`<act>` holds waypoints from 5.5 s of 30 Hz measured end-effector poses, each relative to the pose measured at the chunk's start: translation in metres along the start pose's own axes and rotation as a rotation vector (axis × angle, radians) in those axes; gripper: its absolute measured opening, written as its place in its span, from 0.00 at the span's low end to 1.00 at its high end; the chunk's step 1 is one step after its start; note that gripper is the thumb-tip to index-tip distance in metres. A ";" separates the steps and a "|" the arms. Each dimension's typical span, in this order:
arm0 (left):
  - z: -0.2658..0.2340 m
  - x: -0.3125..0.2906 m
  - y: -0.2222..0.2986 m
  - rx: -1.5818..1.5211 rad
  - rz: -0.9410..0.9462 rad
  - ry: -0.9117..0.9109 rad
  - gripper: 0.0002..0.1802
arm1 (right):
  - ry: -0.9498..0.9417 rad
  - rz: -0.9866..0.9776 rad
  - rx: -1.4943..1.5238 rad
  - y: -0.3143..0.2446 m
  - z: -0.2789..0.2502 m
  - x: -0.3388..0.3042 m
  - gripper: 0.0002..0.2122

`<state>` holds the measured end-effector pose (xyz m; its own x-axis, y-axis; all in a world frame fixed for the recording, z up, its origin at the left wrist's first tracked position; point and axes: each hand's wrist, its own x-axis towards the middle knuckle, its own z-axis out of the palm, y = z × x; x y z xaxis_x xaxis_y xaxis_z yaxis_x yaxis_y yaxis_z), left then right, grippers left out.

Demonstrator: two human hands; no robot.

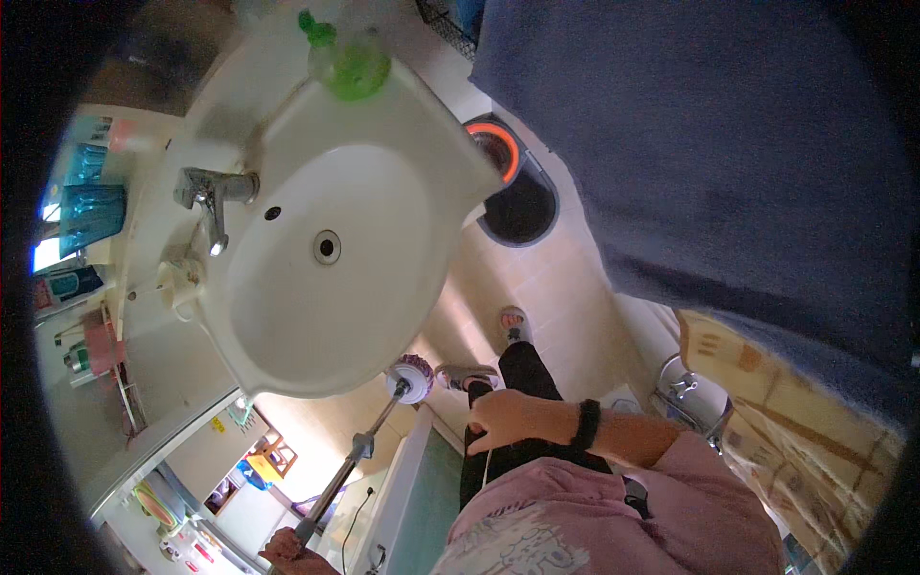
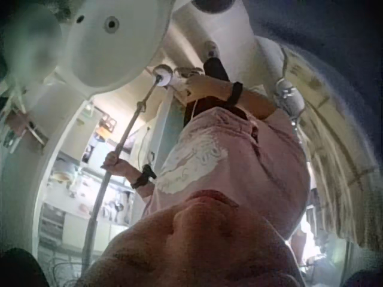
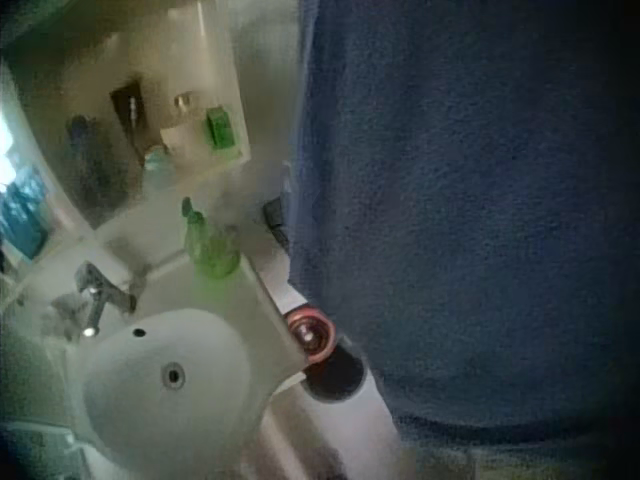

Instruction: The person moves a green basin onto a washing machine, picks up a mop, and cleans the wooden floor in a bedroom, mopping around a bed and moving furniture to reach corners.

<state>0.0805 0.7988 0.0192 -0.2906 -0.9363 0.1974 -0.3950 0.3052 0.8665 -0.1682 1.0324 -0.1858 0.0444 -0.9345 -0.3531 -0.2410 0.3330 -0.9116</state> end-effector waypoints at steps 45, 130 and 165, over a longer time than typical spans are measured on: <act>-0.201 0.029 -0.059 -0.299 -0.135 1.162 0.21 | -0.411 -0.368 -0.661 -0.241 0.104 0.267 0.13; -0.410 1.205 -0.443 -0.529 0.045 0.967 0.22 | 0.254 0.255 -0.668 -0.663 -0.175 1.184 0.10; -0.356 1.477 -0.408 -0.125 -0.098 0.845 0.18 | 0.074 0.280 -0.694 -0.665 -0.417 1.499 0.12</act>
<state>0.1225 -0.7703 0.1200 0.5054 -0.7880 0.3516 -0.2714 0.2416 0.9316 -0.3451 -0.6423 -0.0212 -0.1675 -0.8406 -0.5151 -0.7906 0.4266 -0.4392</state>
